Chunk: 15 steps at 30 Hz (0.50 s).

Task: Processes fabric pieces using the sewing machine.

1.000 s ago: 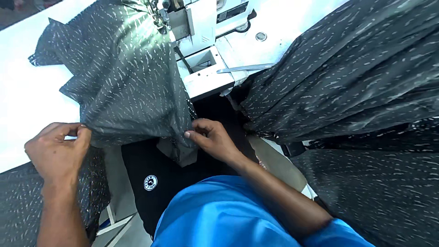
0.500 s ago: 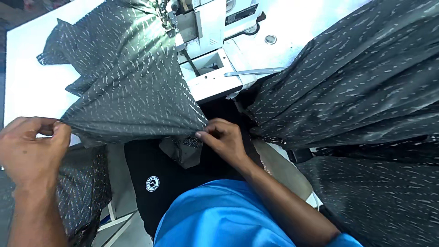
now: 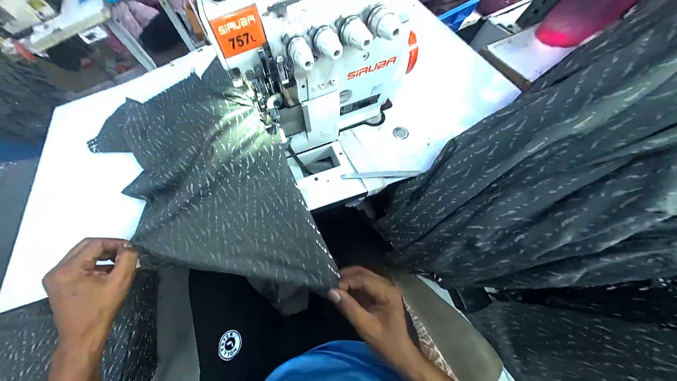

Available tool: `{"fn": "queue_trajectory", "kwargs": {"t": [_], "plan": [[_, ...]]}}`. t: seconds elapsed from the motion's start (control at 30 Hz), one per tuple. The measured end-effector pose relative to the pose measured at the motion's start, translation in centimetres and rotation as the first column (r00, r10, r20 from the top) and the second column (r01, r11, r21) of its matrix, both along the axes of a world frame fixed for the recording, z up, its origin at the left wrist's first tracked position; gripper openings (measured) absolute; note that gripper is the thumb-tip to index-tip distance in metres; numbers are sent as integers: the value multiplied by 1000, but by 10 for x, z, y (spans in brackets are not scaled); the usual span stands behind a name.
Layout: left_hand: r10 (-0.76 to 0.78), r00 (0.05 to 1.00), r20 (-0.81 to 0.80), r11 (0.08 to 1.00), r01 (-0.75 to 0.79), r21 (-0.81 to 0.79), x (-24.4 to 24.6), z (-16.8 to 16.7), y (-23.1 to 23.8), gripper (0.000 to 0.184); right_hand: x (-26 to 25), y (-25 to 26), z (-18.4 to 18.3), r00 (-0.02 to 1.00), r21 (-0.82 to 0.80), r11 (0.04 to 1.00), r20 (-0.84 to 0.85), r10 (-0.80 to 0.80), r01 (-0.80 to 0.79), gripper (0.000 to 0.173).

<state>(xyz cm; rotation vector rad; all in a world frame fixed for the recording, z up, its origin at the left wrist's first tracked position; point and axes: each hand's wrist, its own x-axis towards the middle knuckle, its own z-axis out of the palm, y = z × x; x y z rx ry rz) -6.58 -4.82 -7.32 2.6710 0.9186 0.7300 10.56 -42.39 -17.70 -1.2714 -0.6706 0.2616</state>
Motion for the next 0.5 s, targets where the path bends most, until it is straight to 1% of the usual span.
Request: {"fn": "queue_trajectory", "kwargs": {"t": [0.07, 0.13, 0.17, 0.23, 0.3, 0.37, 0.43, 0.5], "plan": [[36, 998, 45, 996, -32, -80, -2, -1, 2, 26, -4, -8, 32, 995, 45, 999, 101, 2, -6, 10], [53, 997, 62, 985, -42, -170, -2, 0, 1, 24, -6, -11, 58, 989, 96, 995, 146, 19, -33, 10], [52, 997, 62, 980, -39, -195, 0, -1, 0, 23, -6, -11, 66, 988, 109, 993, 154, 22, -39, 10], [33, 998, 45, 982, -24, -189, 4, -2, -3, 24, -5, -12, 74, 986, 107, 994, 166, 9, -28, 11], [6, 1000, 8, 988, -5, -157, 5, -5, -6, 26, -5, -13, 69, 983, 72, 997, 180, -33, 20, 11], [-8, 1000, -15, 988, 5, -151, 5, -8, -8, 27, -5, -14, 51, 984, -2, 997, 163, -74, 75, 12], [-15, 999, -33, 986, 9, -167, 6, -10, -9, 28, -4, -18, 32, 991, -113, 987, 91, -102, 112, 14], [-23, 998, -62, 982, 11, -191, 8, -12, -12, 29, -6, -22, 15, 993, -198, 973, 2, -118, 116, 11]]}}
